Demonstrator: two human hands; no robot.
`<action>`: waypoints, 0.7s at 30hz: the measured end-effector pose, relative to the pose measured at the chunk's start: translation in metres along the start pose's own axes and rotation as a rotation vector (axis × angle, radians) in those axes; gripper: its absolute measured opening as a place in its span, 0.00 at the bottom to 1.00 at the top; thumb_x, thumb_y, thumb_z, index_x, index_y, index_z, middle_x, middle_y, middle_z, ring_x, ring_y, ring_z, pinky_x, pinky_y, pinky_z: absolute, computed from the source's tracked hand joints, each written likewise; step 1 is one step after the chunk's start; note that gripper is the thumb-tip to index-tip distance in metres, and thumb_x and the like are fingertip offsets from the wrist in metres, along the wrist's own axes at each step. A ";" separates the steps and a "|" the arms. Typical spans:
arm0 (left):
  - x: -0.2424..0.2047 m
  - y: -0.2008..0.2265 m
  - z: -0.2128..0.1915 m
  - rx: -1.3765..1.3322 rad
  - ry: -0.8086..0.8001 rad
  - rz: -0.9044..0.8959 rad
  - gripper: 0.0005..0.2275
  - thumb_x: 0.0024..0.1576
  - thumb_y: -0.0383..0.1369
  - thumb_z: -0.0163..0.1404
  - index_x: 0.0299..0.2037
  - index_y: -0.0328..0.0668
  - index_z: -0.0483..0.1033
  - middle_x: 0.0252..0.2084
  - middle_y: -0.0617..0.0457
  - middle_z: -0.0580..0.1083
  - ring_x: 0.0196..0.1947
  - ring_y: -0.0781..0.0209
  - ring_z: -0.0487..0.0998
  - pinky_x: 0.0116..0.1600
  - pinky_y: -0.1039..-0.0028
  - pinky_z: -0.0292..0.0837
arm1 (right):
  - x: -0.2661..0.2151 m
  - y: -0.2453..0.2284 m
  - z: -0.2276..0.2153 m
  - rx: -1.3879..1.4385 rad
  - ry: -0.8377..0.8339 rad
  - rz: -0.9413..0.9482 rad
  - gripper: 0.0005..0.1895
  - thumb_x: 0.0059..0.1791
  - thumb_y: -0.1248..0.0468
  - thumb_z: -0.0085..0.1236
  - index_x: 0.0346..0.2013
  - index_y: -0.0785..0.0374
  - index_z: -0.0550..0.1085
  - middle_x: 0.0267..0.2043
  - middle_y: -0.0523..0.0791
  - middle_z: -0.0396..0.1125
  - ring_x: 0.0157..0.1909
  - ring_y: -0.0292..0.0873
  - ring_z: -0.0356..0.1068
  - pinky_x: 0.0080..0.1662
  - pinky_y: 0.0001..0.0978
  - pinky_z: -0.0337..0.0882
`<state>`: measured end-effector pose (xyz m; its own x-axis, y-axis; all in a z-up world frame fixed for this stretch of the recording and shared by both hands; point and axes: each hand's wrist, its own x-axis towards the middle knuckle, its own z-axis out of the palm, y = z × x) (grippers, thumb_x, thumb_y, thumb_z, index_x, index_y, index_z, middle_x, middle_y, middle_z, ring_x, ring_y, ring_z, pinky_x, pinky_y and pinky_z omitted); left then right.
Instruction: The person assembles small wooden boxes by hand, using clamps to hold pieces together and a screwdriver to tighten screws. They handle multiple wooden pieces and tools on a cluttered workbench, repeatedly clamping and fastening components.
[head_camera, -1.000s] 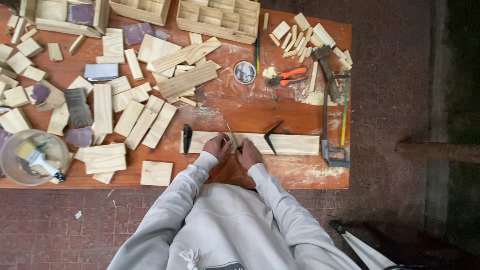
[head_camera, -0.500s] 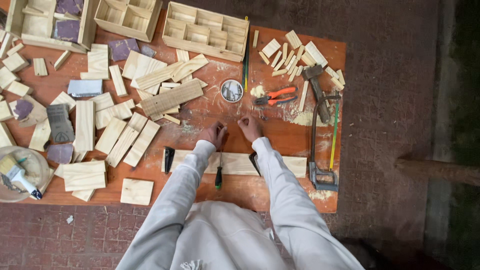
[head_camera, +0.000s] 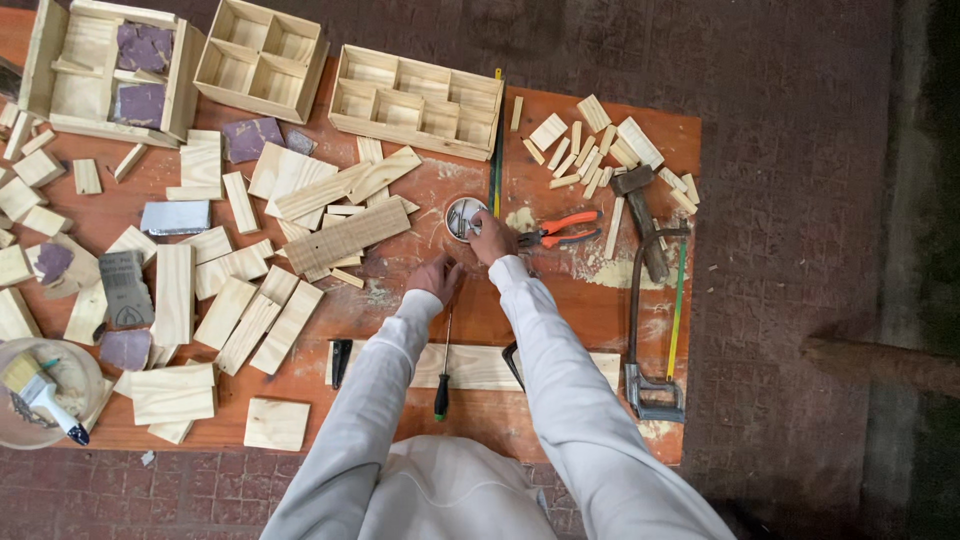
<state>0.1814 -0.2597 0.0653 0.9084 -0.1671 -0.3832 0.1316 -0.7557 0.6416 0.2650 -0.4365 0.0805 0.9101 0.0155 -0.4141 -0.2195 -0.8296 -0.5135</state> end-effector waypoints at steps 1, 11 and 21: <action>0.003 0.000 0.000 -0.007 -0.009 -0.008 0.17 0.63 0.53 0.43 0.45 0.53 0.74 0.38 0.47 0.82 0.44 0.43 0.83 0.51 0.52 0.78 | 0.000 -0.003 0.000 0.003 0.007 -0.022 0.14 0.49 0.54 0.57 0.48 0.50 0.72 0.47 0.50 0.75 0.55 0.57 0.73 0.57 0.52 0.70; 0.004 0.015 -0.014 -0.057 0.003 0.039 0.15 0.64 0.49 0.43 0.46 0.51 0.75 0.38 0.46 0.81 0.44 0.44 0.83 0.50 0.54 0.78 | 0.012 -0.005 0.024 -0.204 0.086 0.004 0.06 0.51 0.52 0.50 0.36 0.48 0.69 0.37 0.46 0.76 0.48 0.53 0.77 0.51 0.50 0.72; -0.025 0.007 -0.020 -0.095 0.054 0.026 0.17 0.65 0.51 0.42 0.45 0.49 0.75 0.33 0.49 0.81 0.40 0.47 0.83 0.48 0.56 0.79 | -0.047 -0.072 -0.031 0.256 -0.006 0.242 0.26 0.55 0.43 0.33 0.49 0.59 0.70 0.61 0.59 0.69 0.68 0.62 0.62 0.68 0.56 0.56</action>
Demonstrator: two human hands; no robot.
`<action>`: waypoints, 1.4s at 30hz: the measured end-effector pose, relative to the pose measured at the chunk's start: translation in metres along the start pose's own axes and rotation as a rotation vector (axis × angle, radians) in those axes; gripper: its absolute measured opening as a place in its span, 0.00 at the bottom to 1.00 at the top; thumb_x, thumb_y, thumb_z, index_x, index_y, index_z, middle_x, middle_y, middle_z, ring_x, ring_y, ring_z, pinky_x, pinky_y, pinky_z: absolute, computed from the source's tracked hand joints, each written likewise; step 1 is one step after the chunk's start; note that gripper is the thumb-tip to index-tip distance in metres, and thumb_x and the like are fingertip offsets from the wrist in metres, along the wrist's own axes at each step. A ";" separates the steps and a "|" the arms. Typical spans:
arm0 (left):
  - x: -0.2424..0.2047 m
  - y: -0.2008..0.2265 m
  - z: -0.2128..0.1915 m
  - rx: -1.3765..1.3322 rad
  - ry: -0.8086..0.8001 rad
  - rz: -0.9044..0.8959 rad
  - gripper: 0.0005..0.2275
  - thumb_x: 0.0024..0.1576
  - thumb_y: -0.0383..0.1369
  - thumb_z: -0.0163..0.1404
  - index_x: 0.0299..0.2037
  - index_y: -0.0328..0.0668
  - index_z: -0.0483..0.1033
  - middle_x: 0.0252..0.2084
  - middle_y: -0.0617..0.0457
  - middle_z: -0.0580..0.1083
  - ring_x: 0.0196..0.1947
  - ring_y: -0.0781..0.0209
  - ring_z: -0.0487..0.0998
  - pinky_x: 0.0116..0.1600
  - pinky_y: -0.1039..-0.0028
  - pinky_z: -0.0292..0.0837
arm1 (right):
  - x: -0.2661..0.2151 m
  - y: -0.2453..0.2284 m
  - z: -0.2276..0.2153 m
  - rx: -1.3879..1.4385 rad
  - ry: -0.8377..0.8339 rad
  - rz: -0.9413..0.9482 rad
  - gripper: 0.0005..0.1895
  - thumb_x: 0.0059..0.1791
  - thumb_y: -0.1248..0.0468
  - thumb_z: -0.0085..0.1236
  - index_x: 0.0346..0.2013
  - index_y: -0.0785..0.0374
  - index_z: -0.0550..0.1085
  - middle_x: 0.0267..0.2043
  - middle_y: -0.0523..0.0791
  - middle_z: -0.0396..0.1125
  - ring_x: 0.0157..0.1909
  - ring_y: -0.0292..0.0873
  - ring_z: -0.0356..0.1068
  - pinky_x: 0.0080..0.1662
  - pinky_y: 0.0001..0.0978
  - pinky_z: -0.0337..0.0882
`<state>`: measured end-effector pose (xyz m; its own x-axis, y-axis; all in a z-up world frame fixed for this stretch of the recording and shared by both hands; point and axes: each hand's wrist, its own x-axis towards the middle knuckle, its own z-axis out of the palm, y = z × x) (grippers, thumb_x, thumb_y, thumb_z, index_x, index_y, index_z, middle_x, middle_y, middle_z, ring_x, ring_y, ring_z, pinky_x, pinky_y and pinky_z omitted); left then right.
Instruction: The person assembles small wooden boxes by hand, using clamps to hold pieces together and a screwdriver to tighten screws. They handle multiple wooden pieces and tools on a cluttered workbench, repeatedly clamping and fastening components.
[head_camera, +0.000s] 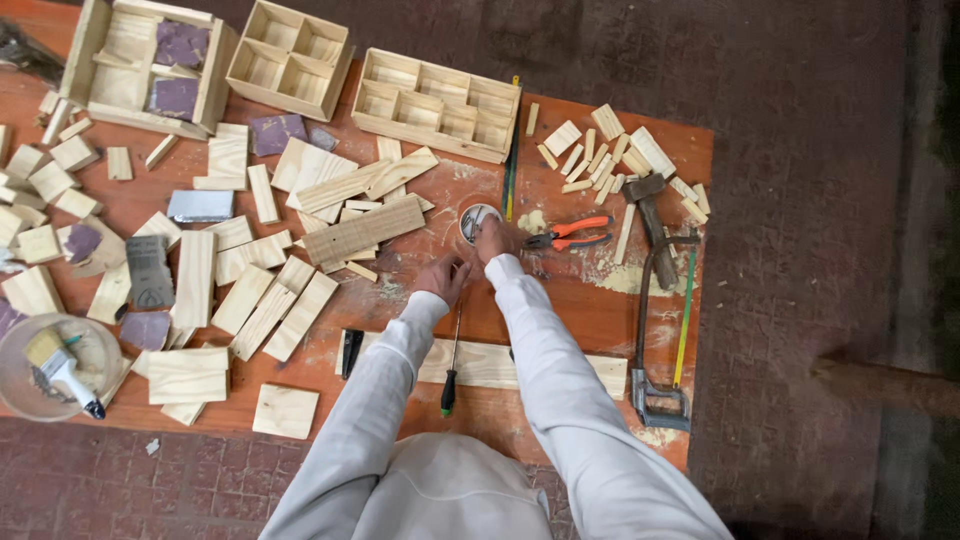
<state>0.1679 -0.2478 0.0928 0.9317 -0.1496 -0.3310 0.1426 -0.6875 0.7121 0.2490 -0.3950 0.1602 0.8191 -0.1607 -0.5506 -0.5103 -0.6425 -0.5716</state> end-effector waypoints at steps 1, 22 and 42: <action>-0.005 -0.001 -0.004 0.000 0.003 -0.010 0.17 0.65 0.51 0.42 0.45 0.48 0.75 0.34 0.46 0.81 0.42 0.44 0.82 0.49 0.54 0.78 | 0.021 0.014 0.010 -0.166 -0.010 -0.073 0.20 0.54 0.48 0.41 0.47 0.58 0.72 0.53 0.58 0.71 0.62 0.62 0.67 0.60 0.56 0.65; -0.037 -0.002 0.013 -0.074 0.106 -0.011 0.20 0.63 0.44 0.47 0.65 0.60 0.62 0.46 0.43 0.76 0.52 0.37 0.78 0.60 0.45 0.74 | -0.020 0.057 0.020 0.453 -0.066 -0.189 0.08 0.45 0.56 0.57 0.30 0.57 0.74 0.23 0.42 0.65 0.31 0.43 0.66 0.36 0.35 0.64; -0.172 -0.068 0.029 -0.068 0.096 0.370 0.05 0.59 0.43 0.55 0.38 0.59 0.79 0.36 0.59 0.78 0.34 0.54 0.83 0.39 0.62 0.80 | -0.200 0.146 0.095 0.676 -0.198 -0.146 0.11 0.49 0.62 0.65 0.45 0.58 0.78 0.24 0.40 0.64 0.21 0.28 0.60 0.23 0.15 0.63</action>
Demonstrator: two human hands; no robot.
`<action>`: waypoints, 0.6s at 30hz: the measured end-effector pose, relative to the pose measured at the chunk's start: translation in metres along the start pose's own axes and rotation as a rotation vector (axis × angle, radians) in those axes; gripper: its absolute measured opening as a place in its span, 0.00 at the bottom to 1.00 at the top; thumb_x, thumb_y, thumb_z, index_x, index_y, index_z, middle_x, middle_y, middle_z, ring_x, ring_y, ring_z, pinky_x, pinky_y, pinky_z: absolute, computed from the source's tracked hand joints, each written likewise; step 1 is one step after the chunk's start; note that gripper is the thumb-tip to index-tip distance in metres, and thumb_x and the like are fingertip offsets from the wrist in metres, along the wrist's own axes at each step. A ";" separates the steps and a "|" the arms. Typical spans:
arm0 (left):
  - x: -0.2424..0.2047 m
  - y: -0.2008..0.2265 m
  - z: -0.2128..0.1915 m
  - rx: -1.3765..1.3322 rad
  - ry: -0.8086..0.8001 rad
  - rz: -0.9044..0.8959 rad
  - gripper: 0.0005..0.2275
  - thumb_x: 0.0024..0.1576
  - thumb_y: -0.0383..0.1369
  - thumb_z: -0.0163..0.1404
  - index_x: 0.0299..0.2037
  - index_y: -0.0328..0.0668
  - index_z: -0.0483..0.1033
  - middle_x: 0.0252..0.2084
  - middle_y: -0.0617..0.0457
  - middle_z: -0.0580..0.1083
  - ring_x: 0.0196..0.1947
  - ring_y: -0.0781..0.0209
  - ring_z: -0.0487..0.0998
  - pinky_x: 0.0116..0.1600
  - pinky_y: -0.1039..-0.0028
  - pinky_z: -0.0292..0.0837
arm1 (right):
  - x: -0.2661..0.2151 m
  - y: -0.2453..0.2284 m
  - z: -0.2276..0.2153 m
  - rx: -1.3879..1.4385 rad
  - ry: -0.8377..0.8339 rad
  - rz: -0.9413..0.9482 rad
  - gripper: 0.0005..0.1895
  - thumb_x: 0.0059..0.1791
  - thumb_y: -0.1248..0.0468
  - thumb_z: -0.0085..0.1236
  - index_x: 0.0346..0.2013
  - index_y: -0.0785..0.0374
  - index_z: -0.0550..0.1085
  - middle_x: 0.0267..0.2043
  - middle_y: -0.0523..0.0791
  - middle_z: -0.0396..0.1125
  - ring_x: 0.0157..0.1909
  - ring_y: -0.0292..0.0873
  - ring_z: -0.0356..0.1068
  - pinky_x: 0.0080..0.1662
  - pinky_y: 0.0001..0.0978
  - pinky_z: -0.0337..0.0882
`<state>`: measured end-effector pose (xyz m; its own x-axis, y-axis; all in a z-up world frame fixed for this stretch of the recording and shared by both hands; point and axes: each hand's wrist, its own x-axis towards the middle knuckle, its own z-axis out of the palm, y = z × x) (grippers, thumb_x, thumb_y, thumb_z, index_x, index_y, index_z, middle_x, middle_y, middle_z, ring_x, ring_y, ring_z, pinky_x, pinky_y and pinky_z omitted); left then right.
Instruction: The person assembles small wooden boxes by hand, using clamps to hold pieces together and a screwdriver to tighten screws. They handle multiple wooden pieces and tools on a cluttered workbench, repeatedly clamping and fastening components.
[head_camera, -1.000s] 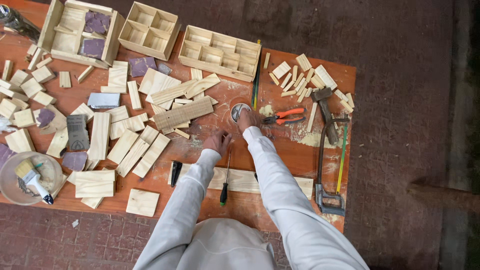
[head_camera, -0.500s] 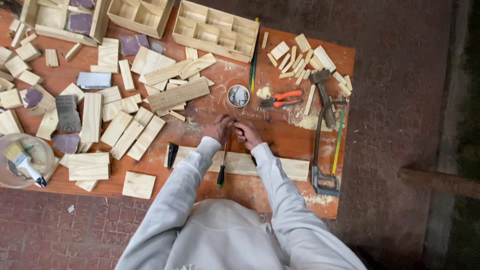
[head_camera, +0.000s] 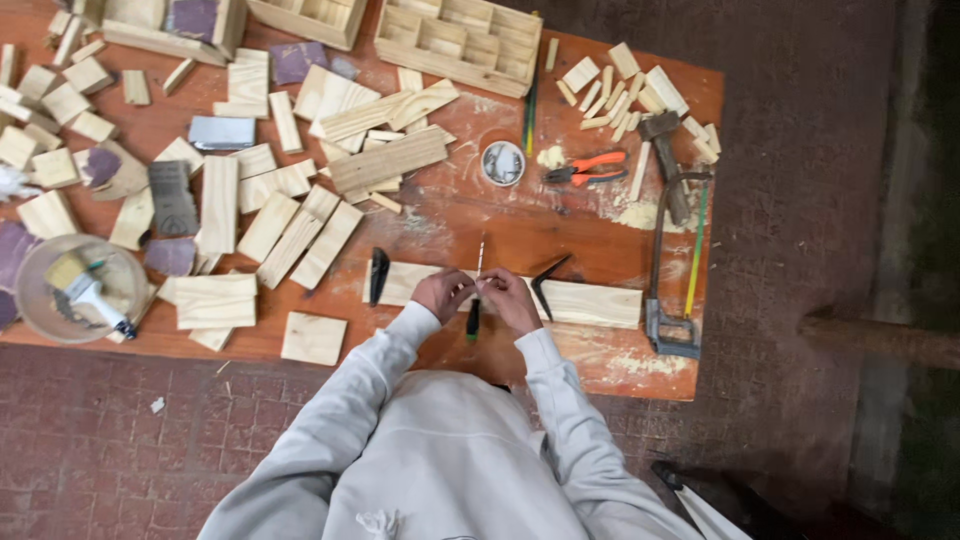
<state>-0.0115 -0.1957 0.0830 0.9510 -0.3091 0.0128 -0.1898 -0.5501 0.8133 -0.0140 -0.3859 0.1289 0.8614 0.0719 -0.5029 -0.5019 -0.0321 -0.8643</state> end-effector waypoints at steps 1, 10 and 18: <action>-0.013 0.000 -0.006 -0.030 -0.013 -0.017 0.05 0.59 0.42 0.56 0.37 0.57 0.79 0.36 0.58 0.78 0.34 0.55 0.83 0.39 0.64 0.80 | -0.006 -0.001 0.008 -0.054 -0.028 -0.007 0.11 0.48 0.62 0.66 0.44 0.59 0.79 0.26 0.40 0.67 0.25 0.30 0.62 0.27 0.18 0.67; -0.081 -0.015 -0.042 -0.172 -0.042 -0.192 0.08 0.61 0.44 0.55 0.40 0.55 0.82 0.33 0.53 0.79 0.39 0.51 0.83 0.46 0.63 0.79 | -0.040 0.023 0.069 -0.043 -0.088 0.012 0.09 0.47 0.68 0.64 0.42 0.65 0.79 0.33 0.46 0.71 0.26 0.32 0.66 0.24 0.19 0.68; -0.095 -0.068 -0.087 0.101 0.068 -0.348 0.12 0.61 0.49 0.51 0.44 0.55 0.81 0.36 0.46 0.81 0.41 0.42 0.83 0.49 0.53 0.77 | -0.030 0.043 0.101 0.089 -0.047 -0.054 0.08 0.49 0.70 0.63 0.43 0.69 0.77 0.33 0.46 0.69 0.26 0.32 0.65 0.25 0.20 0.67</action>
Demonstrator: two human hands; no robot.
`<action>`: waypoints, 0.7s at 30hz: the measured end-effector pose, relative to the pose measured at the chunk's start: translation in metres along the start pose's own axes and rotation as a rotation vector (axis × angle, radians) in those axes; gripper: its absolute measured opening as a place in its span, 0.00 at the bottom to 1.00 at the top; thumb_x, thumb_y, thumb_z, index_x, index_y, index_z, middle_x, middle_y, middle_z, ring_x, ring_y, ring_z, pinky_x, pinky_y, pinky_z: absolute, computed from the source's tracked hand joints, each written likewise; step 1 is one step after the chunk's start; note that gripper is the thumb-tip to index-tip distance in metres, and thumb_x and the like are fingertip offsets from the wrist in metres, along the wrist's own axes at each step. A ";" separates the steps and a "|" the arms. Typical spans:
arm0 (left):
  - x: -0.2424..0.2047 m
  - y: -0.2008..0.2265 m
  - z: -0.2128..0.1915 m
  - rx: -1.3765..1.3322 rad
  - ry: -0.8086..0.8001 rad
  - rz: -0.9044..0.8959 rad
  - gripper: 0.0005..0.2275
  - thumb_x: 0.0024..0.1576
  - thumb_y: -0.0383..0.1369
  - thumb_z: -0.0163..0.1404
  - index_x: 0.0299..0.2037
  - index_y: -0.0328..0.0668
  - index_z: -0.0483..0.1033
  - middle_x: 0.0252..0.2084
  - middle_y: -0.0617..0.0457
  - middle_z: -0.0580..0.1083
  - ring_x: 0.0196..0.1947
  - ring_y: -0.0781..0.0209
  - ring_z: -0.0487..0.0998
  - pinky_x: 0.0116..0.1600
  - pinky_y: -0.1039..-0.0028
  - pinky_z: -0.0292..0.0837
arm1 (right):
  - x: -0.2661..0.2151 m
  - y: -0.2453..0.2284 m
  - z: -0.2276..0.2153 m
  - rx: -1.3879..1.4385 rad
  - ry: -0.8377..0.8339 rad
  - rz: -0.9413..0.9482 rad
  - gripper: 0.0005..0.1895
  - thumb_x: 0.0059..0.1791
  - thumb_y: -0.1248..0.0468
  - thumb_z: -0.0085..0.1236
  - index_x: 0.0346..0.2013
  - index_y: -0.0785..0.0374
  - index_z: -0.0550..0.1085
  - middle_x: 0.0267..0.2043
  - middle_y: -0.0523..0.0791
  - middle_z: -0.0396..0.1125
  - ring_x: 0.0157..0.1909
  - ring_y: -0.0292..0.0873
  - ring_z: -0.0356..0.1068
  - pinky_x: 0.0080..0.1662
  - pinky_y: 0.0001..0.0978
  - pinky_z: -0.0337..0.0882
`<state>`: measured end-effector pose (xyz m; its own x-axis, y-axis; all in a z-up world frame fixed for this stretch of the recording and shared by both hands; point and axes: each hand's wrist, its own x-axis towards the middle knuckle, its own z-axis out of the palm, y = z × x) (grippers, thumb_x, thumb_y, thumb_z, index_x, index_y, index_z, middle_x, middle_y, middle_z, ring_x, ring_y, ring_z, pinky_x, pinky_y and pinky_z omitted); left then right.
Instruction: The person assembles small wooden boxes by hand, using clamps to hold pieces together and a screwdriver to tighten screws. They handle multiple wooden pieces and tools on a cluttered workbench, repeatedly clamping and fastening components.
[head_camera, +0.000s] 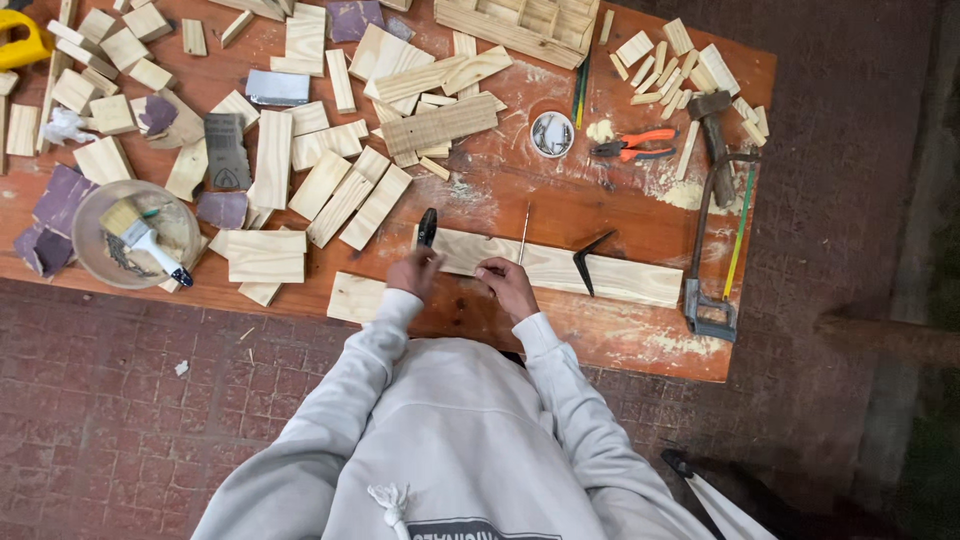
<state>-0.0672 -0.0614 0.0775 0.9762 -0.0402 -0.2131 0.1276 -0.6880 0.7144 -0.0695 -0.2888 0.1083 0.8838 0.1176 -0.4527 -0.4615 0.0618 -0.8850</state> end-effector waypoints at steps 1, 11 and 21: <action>0.004 -0.004 -0.012 -0.095 0.020 -0.152 0.16 0.60 0.50 0.54 0.50 0.51 0.71 0.36 0.46 0.81 0.42 0.43 0.83 0.50 0.53 0.77 | -0.001 -0.001 0.003 -0.001 0.004 0.008 0.08 0.50 0.69 0.63 0.42 0.69 0.77 0.32 0.47 0.69 0.25 0.33 0.65 0.24 0.21 0.67; 0.030 -0.030 -0.009 0.077 -0.122 -0.384 0.27 0.59 0.47 0.56 0.61 0.56 0.52 0.28 0.55 0.80 0.41 0.47 0.85 0.53 0.58 0.79 | 0.024 0.017 0.018 -0.011 0.004 0.013 0.07 0.49 0.71 0.61 0.41 0.69 0.76 0.30 0.48 0.69 0.22 0.35 0.64 0.22 0.24 0.66; 0.041 -0.040 0.005 0.154 -0.116 -0.443 0.28 0.56 0.50 0.56 0.61 0.60 0.53 0.39 0.39 0.79 0.48 0.39 0.82 0.55 0.58 0.79 | 0.063 0.007 0.046 -0.074 0.019 0.043 0.08 0.47 0.70 0.62 0.40 0.68 0.78 0.29 0.48 0.72 0.22 0.32 0.64 0.23 0.21 0.66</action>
<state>-0.0335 -0.0391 0.0365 0.8067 0.2062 -0.5538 0.4908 -0.7559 0.4334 -0.0204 -0.2354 0.0788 0.8651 0.0992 -0.4916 -0.4926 -0.0167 -0.8701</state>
